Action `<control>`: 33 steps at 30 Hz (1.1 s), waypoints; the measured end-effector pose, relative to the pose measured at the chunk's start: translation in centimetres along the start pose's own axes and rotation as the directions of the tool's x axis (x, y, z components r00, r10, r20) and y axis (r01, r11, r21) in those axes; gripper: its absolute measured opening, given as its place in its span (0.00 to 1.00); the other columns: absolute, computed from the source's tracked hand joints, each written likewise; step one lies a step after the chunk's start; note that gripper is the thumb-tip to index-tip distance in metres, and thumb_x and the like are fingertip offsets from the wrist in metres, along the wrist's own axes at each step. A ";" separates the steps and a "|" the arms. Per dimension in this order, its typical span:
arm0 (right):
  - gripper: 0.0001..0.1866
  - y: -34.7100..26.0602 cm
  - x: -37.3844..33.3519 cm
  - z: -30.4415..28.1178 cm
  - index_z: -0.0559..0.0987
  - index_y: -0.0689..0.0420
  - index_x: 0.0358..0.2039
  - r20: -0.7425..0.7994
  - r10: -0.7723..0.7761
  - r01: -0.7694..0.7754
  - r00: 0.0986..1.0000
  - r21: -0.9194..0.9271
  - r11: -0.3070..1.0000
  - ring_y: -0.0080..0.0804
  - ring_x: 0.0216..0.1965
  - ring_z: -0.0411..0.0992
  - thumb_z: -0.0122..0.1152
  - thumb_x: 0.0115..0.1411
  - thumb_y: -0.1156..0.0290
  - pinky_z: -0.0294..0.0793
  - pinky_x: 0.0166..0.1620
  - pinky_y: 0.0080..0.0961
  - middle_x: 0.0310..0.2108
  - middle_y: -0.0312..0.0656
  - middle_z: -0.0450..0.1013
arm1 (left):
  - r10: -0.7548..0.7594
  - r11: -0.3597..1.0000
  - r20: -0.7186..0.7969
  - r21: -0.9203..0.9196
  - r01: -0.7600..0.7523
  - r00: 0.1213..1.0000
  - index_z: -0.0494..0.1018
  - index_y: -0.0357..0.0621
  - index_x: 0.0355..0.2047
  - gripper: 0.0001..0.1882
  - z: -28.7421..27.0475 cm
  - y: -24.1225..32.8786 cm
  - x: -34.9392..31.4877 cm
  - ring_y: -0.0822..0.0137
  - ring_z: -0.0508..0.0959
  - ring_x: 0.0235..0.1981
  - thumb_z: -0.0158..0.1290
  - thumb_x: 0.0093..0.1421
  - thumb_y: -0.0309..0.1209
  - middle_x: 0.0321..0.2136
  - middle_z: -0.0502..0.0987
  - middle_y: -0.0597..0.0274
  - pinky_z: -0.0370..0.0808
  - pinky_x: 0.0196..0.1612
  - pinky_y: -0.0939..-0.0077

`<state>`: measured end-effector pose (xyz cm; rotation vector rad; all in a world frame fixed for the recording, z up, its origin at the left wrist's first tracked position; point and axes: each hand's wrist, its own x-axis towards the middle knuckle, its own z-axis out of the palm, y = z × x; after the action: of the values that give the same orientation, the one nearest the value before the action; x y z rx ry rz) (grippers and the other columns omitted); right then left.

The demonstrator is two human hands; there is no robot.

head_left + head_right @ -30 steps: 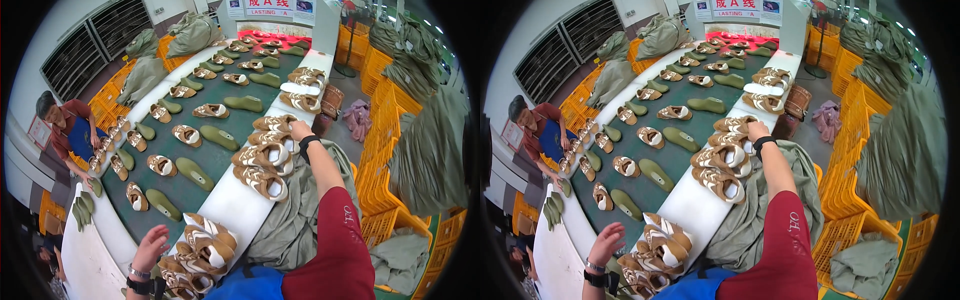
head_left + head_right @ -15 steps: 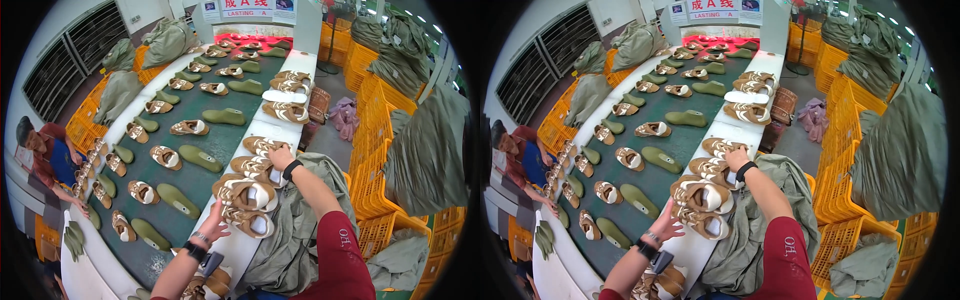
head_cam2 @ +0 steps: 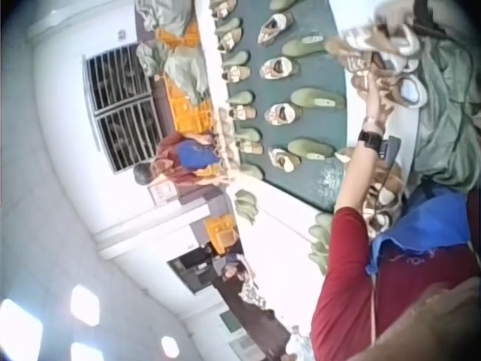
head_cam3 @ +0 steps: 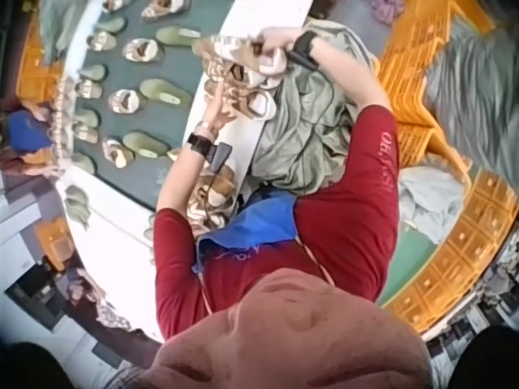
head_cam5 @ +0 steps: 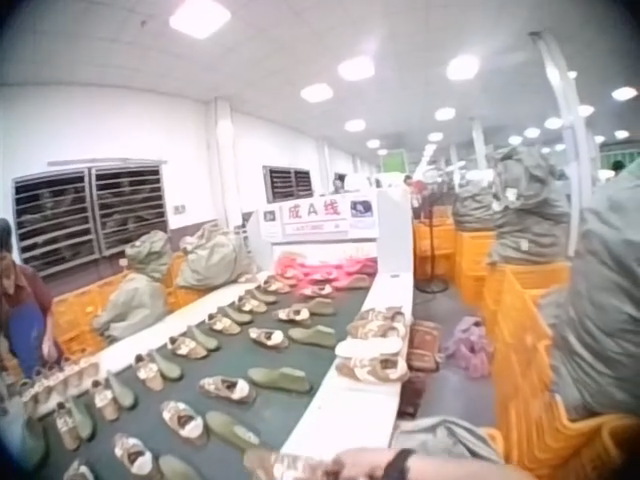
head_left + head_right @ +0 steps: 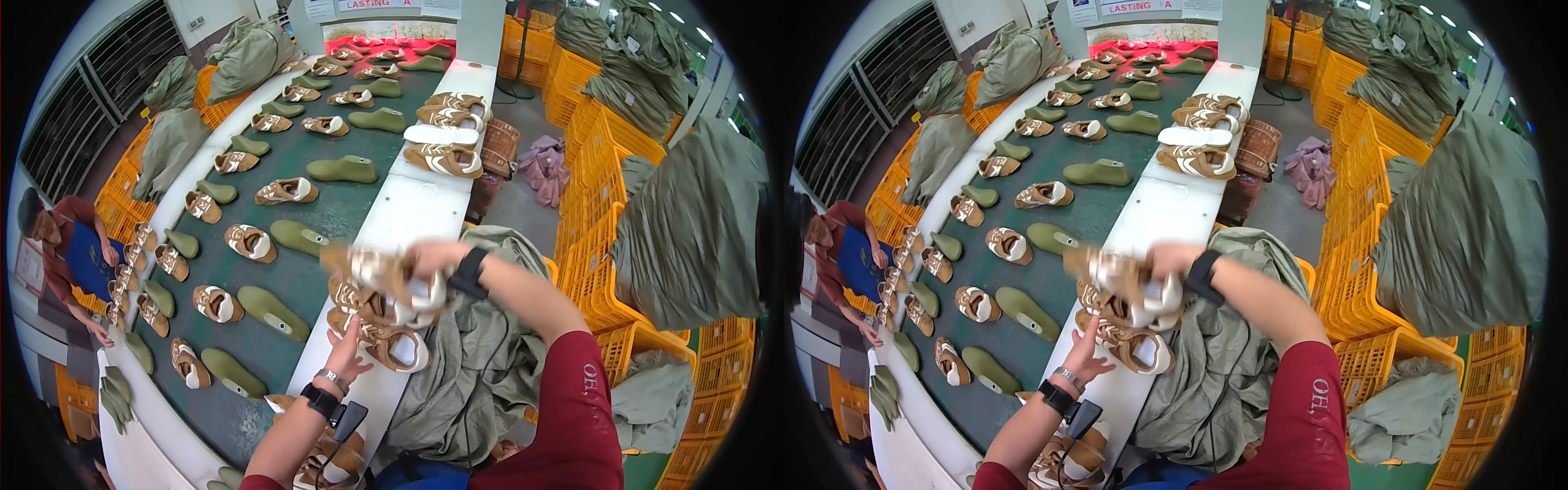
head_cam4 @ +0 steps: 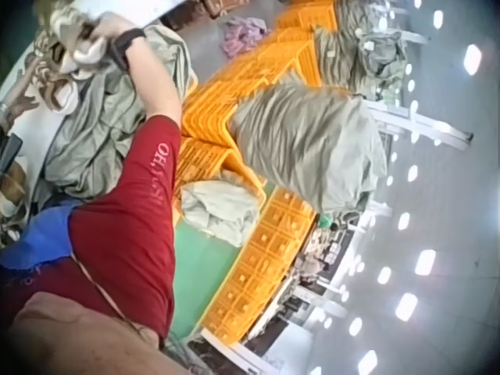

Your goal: Organize shoes and shoe lasts on a conveyor belt and work table.

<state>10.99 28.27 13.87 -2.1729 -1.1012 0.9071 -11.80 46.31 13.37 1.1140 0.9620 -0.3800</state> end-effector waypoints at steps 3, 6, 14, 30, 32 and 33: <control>0.19 -3.3 -1.5 4.0 0.77 0.59 0.33 0.018 0.031 -0.029 0.999 -0.080 0.996 0.41 0.32 0.74 0.62 0.37 0.67 0.72 0.36 0.31 0.27 0.47 0.76 | -0.112 0.994 0.157 0.022 0.109 0.981 0.26 0.69 0.60 0.51 -0.6 0.0 -2.0 0.42 0.46 0.62 0.45 0.49 0.68 0.64 0.35 0.61 0.53 0.54 0.34; 0.23 -4.4 -2.2 3.2 0.76 0.58 0.37 0.017 0.111 -0.108 0.994 -0.114 0.988 0.41 0.35 0.74 0.64 0.37 0.66 0.72 0.38 0.32 0.30 0.48 0.75 | -0.066 0.997 0.242 -0.025 0.074 0.968 0.09 0.62 0.56 0.62 -1.4 -0.6 -1.2 0.39 0.50 0.60 0.47 0.46 0.68 0.64 0.32 0.55 0.55 0.54 0.36; 0.42 -4.3 -2.4 1.4 0.61 0.49 0.58 0.062 0.092 -0.075 0.994 -0.230 0.970 0.42 0.36 0.74 0.63 0.39 0.67 0.71 0.40 0.30 0.36 0.48 0.75 | -0.093 0.994 0.106 -0.054 0.099 0.990 0.27 0.67 0.62 0.50 -1.4 -0.5 -2.4 0.34 0.39 0.62 0.52 0.53 0.55 0.64 0.25 0.63 0.55 0.55 0.38; 0.22 -9.5 -2.1 9.2 0.73 0.64 0.42 0.189 0.104 -0.141 0.976 0.195 0.971 0.25 0.31 0.71 0.57 0.41 0.78 0.72 0.33 0.22 0.31 0.40 0.75 | 0.317 0.921 -0.107 -0.203 -0.333 0.942 0.33 0.57 0.60 0.52 -4.8 -5.3 3.2 0.55 0.70 0.47 0.59 0.46 0.26 0.50 0.63 0.50 0.73 0.44 0.53; 0.30 -5.7 -5.1 10.5 0.68 0.62 0.50 0.013 0.012 -0.017 1.000 0.539 0.842 0.28 0.36 0.71 0.56 0.41 0.81 0.73 0.39 0.25 0.42 0.40 0.72 | 0.390 0.909 -0.047 -0.138 -0.392 0.920 0.34 0.52 0.61 0.51 -2.2 -3.0 0.8 0.57 0.71 0.47 0.55 0.44 0.18 0.50 0.64 0.50 0.72 0.46 0.61; 0.30 -8.4 -5.9 10.2 0.68 0.62 0.51 -0.067 -0.009 0.047 0.998 0.592 0.805 0.27 0.41 0.70 0.56 0.43 0.84 0.72 0.43 0.24 0.44 0.40 0.71 | 0.460 0.878 -0.049 -0.125 -0.462 0.887 0.35 0.49 0.62 0.51 -2.7 -1.3 -1.8 0.58 0.70 0.47 0.55 0.43 0.18 0.50 0.64 0.51 0.72 0.46 0.64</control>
<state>-3.37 29.36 15.24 -1.6410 -0.6852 1.0012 -14.99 47.75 13.77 1.1834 0.6936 0.0848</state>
